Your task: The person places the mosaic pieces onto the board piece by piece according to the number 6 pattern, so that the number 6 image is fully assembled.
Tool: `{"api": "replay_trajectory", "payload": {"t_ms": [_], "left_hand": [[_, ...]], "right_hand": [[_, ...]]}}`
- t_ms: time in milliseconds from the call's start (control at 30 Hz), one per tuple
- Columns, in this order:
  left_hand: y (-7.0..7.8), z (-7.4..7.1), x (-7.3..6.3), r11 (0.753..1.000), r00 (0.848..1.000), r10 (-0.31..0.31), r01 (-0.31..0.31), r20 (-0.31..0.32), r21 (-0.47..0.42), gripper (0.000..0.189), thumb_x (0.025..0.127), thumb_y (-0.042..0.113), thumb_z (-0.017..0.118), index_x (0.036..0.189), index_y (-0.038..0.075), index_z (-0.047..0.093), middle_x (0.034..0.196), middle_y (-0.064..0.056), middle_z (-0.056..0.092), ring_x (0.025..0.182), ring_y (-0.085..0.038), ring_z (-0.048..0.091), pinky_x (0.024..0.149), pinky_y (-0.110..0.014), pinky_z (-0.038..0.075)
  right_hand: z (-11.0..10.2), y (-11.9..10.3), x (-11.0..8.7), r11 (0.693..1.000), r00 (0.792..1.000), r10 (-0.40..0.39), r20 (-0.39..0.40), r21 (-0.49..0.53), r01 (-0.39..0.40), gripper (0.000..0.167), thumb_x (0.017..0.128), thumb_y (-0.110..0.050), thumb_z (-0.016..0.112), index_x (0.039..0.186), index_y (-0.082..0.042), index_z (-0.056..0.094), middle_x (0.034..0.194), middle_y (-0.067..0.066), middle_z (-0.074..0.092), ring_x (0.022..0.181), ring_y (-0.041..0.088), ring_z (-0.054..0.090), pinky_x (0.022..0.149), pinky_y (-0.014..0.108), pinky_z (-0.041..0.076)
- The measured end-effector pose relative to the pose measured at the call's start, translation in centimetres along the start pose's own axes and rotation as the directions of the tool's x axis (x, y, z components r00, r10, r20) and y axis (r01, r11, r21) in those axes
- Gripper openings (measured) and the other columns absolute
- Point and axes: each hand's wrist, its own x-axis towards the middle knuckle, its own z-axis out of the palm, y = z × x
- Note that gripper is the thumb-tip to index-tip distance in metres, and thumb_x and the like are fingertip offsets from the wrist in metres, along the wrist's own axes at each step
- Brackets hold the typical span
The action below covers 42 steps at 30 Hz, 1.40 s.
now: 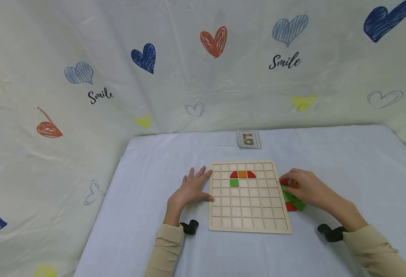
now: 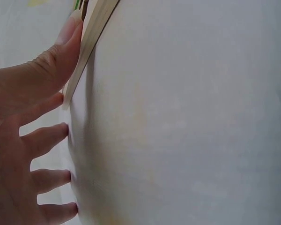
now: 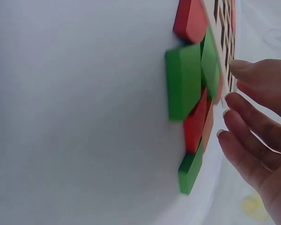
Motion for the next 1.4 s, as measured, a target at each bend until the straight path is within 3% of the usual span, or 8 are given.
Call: {"api": "replay_trajectory", "payload": {"t_ms": [267,567,867,1067,1267,1400], "left_hand": [[-0.1,0.1,0.0,1.000,1.000,0.003,-0.003,0.000,-0.009,0.097,0.083,0.035,0.086,0.163,0.020,0.033,0.173,-0.007,0.017,0.158,-0.047,-0.003,0.125,-0.067,0.006],[-0.1,0.1,0.0,1.000,1.000,-0.003,0.003,-0.004,-0.004,0.097,0.083,0.035,0.087,0.163,0.020,0.034,0.173,-0.006,0.018,0.158,-0.046,-0.001,0.124,-0.068,0.008],[0.0,0.0,-0.1,1.000,1.000,-0.002,0.002,-0.005,-0.013,0.098,0.082,0.035,0.087,0.163,0.021,0.033,0.173,-0.005,0.017,0.158,-0.046,-0.003,0.125,-0.068,0.007],[0.1,-0.1,-0.2,1.000,1.000,0.000,0.000,-0.005,-0.025,0.097,0.083,0.034,0.087,0.163,0.020,0.033,0.173,-0.005,0.017,0.158,-0.046,-0.003,0.125,-0.068,0.006],[0.1,-0.1,-0.2,1.000,1.000,-0.001,0.001,-0.005,-0.027,0.097,0.083,0.034,0.087,0.163,0.020,0.033,0.173,-0.005,0.017,0.158,-0.046,-0.003,0.125,-0.067,0.006],[0.0,0.0,-0.1,1.000,1.000,-0.002,0.002,-0.004,-0.021,0.097,0.083,0.034,0.087,0.163,0.021,0.033,0.173,-0.005,0.017,0.158,-0.046,-0.003,0.125,-0.068,0.006]], "right_hand": [[-0.3,1.8,-1.1,0.998,0.999,0.035,-0.023,-0.044,-0.036,0.022,0.083,-0.008,0.084,0.102,0.000,0.077,0.090,-0.001,0.069,0.083,0.019,0.065,0.067,0.028,0.056],[-0.2,1.9,-1.0,0.993,0.998,0.064,-0.020,-0.101,-0.066,0.024,0.083,-0.012,0.084,0.100,0.003,0.076,0.088,0.004,0.068,0.080,0.020,0.062,0.065,0.029,0.055],[-0.1,2.1,-0.8,0.994,0.995,0.101,0.001,-0.043,-0.101,0.019,0.083,-0.008,0.083,0.095,0.000,0.069,0.087,0.004,0.067,0.079,0.019,0.060,0.064,0.028,0.054],[0.1,2.0,-0.7,0.997,0.997,0.071,-0.028,-0.026,-0.072,0.026,0.081,-0.001,0.083,0.101,0.003,0.068,0.089,0.007,0.070,0.080,0.020,0.063,0.069,0.035,0.060],[0.0,2.1,-0.8,0.998,0.999,-0.001,-0.048,-0.062,-0.002,0.024,0.079,-0.001,0.085,0.100,0.001,0.075,0.088,0.003,0.070,0.077,0.016,0.061,0.067,0.030,0.059],[-0.3,2.1,-1.0,0.999,0.999,0.004,-0.046,-0.038,-0.005,0.024,0.080,0.002,0.083,0.102,0.003,0.075,0.092,0.007,0.073,0.080,0.020,0.067,0.071,0.036,0.063]]}}
